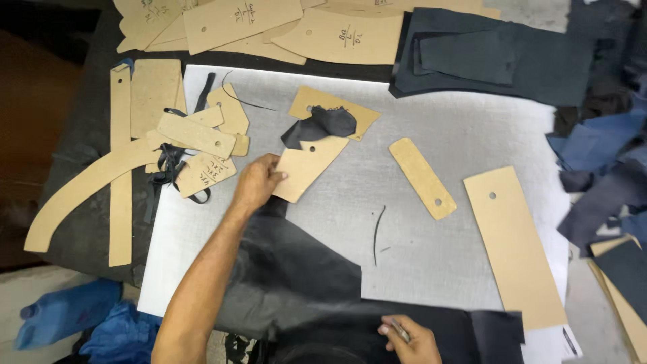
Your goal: The person places cardboard templates on a large sheet of black leather, traces the outlines with a pen, and cuts along the lines using a utility knife. The person repeats this process with multiple templates, producing several leather pieces.
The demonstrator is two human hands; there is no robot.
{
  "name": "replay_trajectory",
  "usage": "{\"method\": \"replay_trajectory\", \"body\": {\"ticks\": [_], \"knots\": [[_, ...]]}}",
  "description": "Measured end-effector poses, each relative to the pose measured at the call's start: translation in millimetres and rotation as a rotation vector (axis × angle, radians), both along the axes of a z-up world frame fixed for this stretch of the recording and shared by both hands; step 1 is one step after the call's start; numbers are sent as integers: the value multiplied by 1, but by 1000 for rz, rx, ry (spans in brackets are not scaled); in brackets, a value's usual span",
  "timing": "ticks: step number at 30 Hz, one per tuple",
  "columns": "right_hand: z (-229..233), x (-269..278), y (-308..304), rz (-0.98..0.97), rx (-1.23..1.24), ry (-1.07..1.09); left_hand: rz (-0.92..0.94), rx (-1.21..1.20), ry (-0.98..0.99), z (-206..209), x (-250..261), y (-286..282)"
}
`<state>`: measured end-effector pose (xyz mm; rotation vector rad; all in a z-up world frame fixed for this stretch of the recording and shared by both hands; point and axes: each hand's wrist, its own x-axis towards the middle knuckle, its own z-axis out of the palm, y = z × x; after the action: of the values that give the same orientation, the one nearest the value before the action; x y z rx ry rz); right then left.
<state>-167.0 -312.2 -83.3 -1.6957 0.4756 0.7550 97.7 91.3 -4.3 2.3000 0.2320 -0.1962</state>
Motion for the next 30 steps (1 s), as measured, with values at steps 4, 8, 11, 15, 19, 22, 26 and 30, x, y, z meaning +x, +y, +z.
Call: {"method": "replay_trajectory", "body": {"ticks": [4, 8, 11, 15, 19, 22, 26, 30], "knots": [[59, 6, 15, -178, -58, -259, 140, -998, 372, -13, -81, -82], [62, -39, 24, -613, 260, -212, -285, -1044, 648, -21, -210, -167], [27, -123, 39, -835, 270, -298, -610, -789, 673, -22, -264, -174], [11, -260, 51, -1235, 75, -219, -1007, -355, 788, -5, -285, -144], [13, -364, 26, -1647, -118, -146, -1173, -267, 705, 10, -302, -123], [-13, -415, 7, -1664, -181, 113, -1216, -305, 604, 16, -314, -111], [-69, -406, 7, -1364, -254, 110, -1204, -321, 494, 22, -314, -93], [-66, -314, 40, -917, -426, -164, -928, -326, 336, 38, -319, -46]]}}
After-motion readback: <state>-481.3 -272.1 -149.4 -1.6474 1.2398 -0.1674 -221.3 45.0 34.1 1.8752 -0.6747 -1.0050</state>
